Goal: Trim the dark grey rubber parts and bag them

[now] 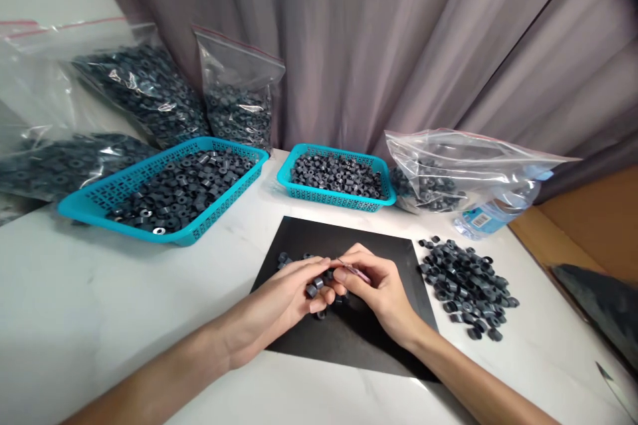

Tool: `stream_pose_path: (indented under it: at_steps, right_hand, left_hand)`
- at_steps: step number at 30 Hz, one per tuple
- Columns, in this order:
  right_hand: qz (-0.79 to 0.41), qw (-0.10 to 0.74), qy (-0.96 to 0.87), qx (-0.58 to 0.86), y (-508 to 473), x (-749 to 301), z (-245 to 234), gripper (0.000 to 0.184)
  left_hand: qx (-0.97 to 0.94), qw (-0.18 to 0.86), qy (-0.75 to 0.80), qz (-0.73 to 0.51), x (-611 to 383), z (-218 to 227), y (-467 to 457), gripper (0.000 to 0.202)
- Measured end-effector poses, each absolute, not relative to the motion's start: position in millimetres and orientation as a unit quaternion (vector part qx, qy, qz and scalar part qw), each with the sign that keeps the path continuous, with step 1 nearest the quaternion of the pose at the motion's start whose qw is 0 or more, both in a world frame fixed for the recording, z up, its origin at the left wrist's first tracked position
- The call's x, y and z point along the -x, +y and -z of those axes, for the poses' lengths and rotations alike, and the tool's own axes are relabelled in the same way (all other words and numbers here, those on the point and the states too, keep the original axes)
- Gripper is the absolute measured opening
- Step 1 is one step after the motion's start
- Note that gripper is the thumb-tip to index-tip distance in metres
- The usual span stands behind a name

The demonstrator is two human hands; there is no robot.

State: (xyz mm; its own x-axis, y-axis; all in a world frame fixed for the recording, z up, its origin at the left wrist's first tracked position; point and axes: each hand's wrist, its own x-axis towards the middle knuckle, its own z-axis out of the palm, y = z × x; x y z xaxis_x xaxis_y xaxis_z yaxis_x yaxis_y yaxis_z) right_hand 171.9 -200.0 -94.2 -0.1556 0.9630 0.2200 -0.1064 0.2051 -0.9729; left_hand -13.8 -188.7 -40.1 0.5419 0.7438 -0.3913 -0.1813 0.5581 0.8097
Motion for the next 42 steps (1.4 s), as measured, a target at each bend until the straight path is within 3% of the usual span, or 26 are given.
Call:
stream_pose_path:
  at_steps: [13, 27, 33, 39, 42]
  right_hand:
    - [-0.551, 0.582, -0.444, 0.400, -194.5, -173.5, 102.4, 0.030]
    - [-0.530, 0.635, -0.416, 0.377, -182.9, -173.0, 96.0, 0.032]
    - [-0.420, 0.538, -0.555, 0.476, -171.1, -200.9, 82.4, 0.033]
    - [-0.471, 0.323, -0.649, 0.503, -167.7, -227.7, 71.6, 0.035]
    - [-0.489, 0.301, -0.651, 0.496, -167.2, -227.7, 78.8, 0.036]
  left_hand:
    - [-0.405, 0.774, 0.399, -0.280, 18.1, 39.0, -188.3, 0.026]
    - [-0.352, 0.815, 0.354, -0.295, 9.9, 61.1, -182.3, 0.027]
    - [-0.358, 0.802, 0.378, -0.294, 13.7, 58.0, -181.1, 0.023]
    - [-0.380, 0.798, 0.363, -0.294, 14.3, 60.0, -176.6, 0.021]
    - [-0.398, 0.783, 0.367, -0.308, 12.6, 56.1, -178.6, 0.023]
